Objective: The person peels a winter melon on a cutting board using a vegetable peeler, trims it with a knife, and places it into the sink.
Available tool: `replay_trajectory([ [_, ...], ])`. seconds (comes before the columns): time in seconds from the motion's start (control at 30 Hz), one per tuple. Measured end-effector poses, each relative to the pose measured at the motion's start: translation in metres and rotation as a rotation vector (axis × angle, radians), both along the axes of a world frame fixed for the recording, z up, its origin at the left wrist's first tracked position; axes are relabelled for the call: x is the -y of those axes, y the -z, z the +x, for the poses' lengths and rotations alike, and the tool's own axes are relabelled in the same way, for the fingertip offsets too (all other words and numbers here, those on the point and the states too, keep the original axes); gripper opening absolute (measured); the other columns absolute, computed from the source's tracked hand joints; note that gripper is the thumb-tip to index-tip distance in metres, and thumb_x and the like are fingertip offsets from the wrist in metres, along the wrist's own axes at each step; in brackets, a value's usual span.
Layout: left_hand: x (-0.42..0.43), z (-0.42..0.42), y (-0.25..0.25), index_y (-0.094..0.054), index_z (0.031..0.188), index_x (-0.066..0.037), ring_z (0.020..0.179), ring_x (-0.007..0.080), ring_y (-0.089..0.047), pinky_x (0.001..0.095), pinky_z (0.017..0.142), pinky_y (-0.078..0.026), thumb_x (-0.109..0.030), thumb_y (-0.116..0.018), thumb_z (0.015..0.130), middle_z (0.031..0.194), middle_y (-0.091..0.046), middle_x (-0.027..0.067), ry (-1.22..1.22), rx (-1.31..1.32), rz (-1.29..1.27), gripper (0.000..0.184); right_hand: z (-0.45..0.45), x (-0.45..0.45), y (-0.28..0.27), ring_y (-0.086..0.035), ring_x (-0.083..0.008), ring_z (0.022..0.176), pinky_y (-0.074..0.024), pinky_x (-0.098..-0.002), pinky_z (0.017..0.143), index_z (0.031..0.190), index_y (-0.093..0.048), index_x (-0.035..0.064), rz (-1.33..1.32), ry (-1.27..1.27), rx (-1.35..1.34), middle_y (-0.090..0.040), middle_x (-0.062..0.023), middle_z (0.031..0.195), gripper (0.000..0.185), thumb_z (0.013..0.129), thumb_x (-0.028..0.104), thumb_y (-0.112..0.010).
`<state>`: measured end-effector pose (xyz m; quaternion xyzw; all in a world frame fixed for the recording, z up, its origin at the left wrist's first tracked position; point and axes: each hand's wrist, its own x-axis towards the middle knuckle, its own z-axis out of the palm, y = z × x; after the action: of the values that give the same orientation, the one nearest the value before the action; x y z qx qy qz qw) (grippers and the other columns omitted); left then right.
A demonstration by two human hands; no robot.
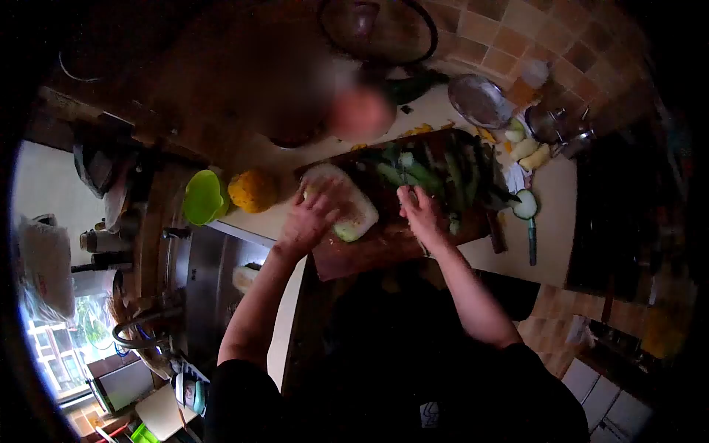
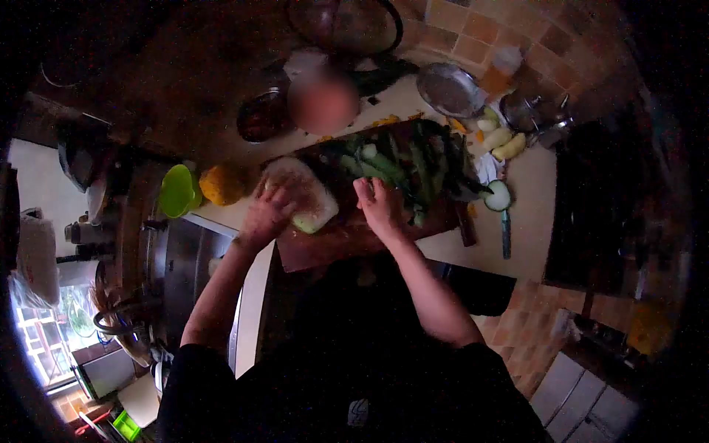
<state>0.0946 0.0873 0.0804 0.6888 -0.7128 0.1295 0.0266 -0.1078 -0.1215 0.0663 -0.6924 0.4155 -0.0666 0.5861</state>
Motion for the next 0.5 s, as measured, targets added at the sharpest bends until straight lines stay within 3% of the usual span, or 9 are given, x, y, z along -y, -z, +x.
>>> replay_trajectory([
  [0.07, -0.017, -0.008, 0.015, -0.057, 0.134, -0.013, 0.138, 0.0430, -0.044, 0.0513, 0.114, -0.039, -0.018, -0.071, 0.081, 0.142, -0.052, 0.0200, -0.266, -0.294, -0.195, 0.055, 0.004, -0.012, 0.057, -0.070, -0.0295, 0.097, -0.0528, -0.0415, 0.082, 0.105, -0.063, 0.0027, -0.135, 0.005, 0.143, -0.072, -0.0128, 0.100, 0.048, 0.102, 0.050, -0.056],
  [0.1, -0.023, -0.014, 0.015, -0.055, 0.135, -0.012, 0.140, 0.0441, -0.042, 0.0515, 0.115, -0.038, -0.017, -0.070, 0.081, 0.143, -0.051, 0.0209, -0.395, -0.441, -0.290, 0.057, 0.008, -0.019, 0.057, -0.070, -0.0302, 0.099, -0.0528, -0.0417, 0.083, 0.106, -0.063, 0.0030, -0.200, 0.012, 0.213, -0.072, -0.0137, 0.102, 0.048, 0.102, 0.051, -0.055],
  [0.13, -0.025, -0.027, 0.016, -0.047, 0.141, -0.006, 0.136, 0.0393, -0.048, 0.0498, 0.110, -0.044, -0.019, -0.072, 0.086, 0.144, -0.050, 0.0203, -0.494, -0.557, -0.433, 0.061, 0.008, -0.023, 0.056, -0.069, -0.0336, 0.102, -0.0525, -0.0422, 0.085, 0.111, -0.064, 0.0045, -0.217, -0.026, 0.146, -0.072, -0.0160, 0.107, 0.048, 0.102, 0.051, -0.056],
  [0.23, -0.014, -0.044, 0.015, -0.042, 0.143, -0.002, 0.116, 0.0350, -0.062, 0.0448, 0.093, -0.056, -0.014, -0.073, 0.091, 0.141, -0.051, 0.0205, -1.091, -2.003, -0.510, 0.062, 0.017, -0.043, 0.040, -0.068, -0.0351, 0.107, -0.0515, -0.0422, 0.089, 0.117, -0.064, 0.0051, -0.080, -0.025, 0.085, -0.071, -0.0182, 0.112, 0.048, 0.100, 0.050, -0.060],
  [0.27, -0.009, -0.046, 0.026, -0.045, 0.143, -0.002, 0.106, 0.0263, -0.067, 0.0370, 0.083, -0.059, -0.019, -0.074, 0.093, 0.130, -0.061, 0.0167, -0.975, -2.002, -0.470, 0.059, 0.021, -0.043, 0.045, -0.064, -0.0291, 0.097, -0.0483, -0.0391, 0.082, 0.118, -0.063, 0.0058, 0.036, -0.037, 0.060, -0.068, -0.0138, 0.106, 0.046, 0.097, 0.046, -0.064],
  [0.37, 0.018, -0.042, 0.014, -0.054, 0.137, -0.002, 0.103, 0.0232, -0.068, 0.0374, 0.084, -0.058, -0.016, -0.075, 0.091, 0.117, -0.068, 0.0141, -0.941, -2.168, -0.349, 0.053, 0.025, -0.051, 0.059, -0.046, -0.0110, 0.062, -0.0361, -0.0288, 0.052, 0.119, -0.059, 0.0096, 0.230, -0.028, 0.124, -0.055, -0.0001, 0.080, 0.042, 0.092, 0.038, -0.074],
  [0.4, 0.018, -0.040, 0.054, -0.062, 0.129, -0.003, 0.098, 0.0216, -0.069, 0.0373, 0.083, -0.058, -0.018, -0.079, 0.087, 0.112, -0.071, 0.0125, -0.831, -2.077, -0.529, 0.047, 0.026, -0.055, 0.061, -0.041, -0.0068, 0.053, -0.0326, -0.0262, 0.044, 0.118, -0.058, 0.0110, 0.267, -0.017, 0.159, -0.051, 0.0032, 0.073, 0.040, 0.091, 0.036, -0.075],
  [0.5, 0.031, -0.030, 0.059, -0.064, 0.126, -0.002, 0.097, 0.0208, -0.069, 0.0367, 0.083, -0.058, -0.021, -0.081, 0.085, 0.112, -0.071, 0.0108, -0.909, -1.801, -0.456, 0.048, 0.025, -0.064, 0.053, -0.040, -0.0053, 0.051, -0.0295, -0.0247, 0.042, 0.112, -0.057, 0.0134, 0.378, 0.037, 0.149, -0.050, 0.0046, 0.071, 0.030, 0.093, 0.028, -0.074],
])
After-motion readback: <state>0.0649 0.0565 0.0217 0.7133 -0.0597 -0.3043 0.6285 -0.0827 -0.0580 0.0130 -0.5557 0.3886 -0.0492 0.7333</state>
